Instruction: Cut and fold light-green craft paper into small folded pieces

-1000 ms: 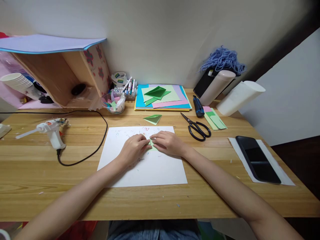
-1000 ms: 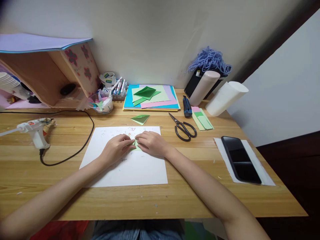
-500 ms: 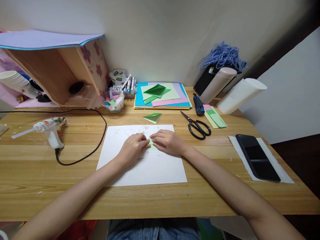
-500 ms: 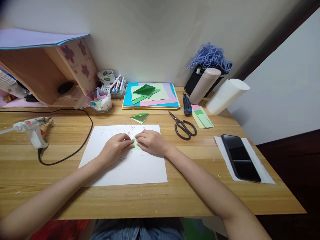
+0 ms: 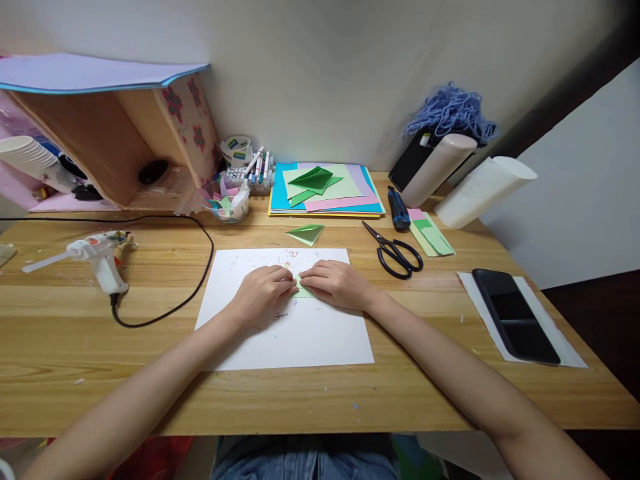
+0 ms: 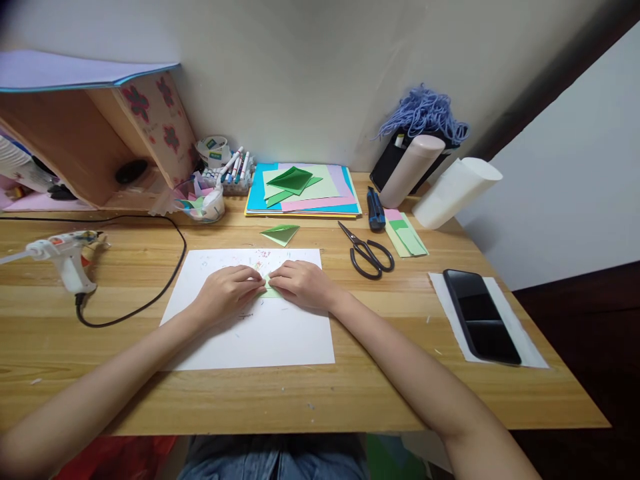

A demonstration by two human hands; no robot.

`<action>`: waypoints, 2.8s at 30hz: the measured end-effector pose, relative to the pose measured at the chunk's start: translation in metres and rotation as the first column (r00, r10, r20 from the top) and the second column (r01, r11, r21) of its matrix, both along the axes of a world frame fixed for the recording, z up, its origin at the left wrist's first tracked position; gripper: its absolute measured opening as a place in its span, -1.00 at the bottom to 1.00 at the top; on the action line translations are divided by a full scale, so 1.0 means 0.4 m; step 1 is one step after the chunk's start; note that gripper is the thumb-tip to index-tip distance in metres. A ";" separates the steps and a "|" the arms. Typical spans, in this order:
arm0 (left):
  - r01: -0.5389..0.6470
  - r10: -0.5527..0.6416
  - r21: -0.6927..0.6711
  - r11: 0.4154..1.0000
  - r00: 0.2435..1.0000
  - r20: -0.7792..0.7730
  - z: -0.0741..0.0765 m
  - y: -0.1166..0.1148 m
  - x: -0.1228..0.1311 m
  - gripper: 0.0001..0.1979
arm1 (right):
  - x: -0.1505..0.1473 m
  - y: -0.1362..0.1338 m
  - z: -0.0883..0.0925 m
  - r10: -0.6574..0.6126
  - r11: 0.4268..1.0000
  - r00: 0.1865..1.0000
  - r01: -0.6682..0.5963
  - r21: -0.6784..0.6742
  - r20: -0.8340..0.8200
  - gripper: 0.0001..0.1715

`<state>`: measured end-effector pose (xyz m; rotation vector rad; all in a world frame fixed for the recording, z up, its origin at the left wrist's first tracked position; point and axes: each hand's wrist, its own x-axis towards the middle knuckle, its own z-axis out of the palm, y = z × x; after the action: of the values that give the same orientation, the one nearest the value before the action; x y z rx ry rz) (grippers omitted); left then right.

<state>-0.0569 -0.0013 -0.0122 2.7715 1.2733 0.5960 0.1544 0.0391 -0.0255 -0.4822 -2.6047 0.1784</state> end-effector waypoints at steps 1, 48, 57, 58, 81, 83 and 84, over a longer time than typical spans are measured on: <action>0.022 -0.022 0.007 1.000 1.000 -0.010 0.003 0.002 -0.004 -0.72 | 0.001 0.000 -0.001 0.002 1.000 1.000 -0.002 0.009 0.006 -0.78; 0.256 -0.262 -0.109 0.961 0.964 -0.047 0.032 0.004 -0.023 -0.73 | -0.051 -0.007 0.002 -0.287 0.851 0.947 0.182 -0.493 -0.147 -0.97; 0.125 -0.123 -0.050 0.991 0.992 0.036 0.014 0.011 -0.019 -0.71 | -0.030 -0.001 0.022 -0.209 0.803 0.973 0.111 -0.586 -0.102 -0.62; 0.113 -0.112 -0.035 0.993 0.993 0.046 0.010 0.012 -0.021 -0.69 | -0.030 -0.001 0.021 -0.221 0.797 0.970 0.119 -0.592 -0.102 -0.59; -0.227 0.310 -0.309 0.923 0.917 0.252 -0.012 0.000 0.022 -0.85 | -0.037 -0.019 0.009 -0.489 0.671 0.872 0.386 -0.633 0.013 -0.85; -0.220 0.309 -0.319 0.922 0.915 0.259 -0.012 0.000 0.022 -0.85 | -0.041 -0.025 0.011 -0.489 0.657 0.872 0.388 -0.646 0.027 -0.87; -0.218 0.308 -0.324 0.921 0.914 0.263 -0.012 0.000 0.022 -0.85 | -0.043 -0.027 0.013 -0.491 0.648 0.871 0.390 -0.654 0.033 -0.87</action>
<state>-0.0480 -0.0014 -0.0172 2.1842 1.5305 0.7545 0.1371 0.0284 -0.0203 -1.2802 -2.1268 0.9249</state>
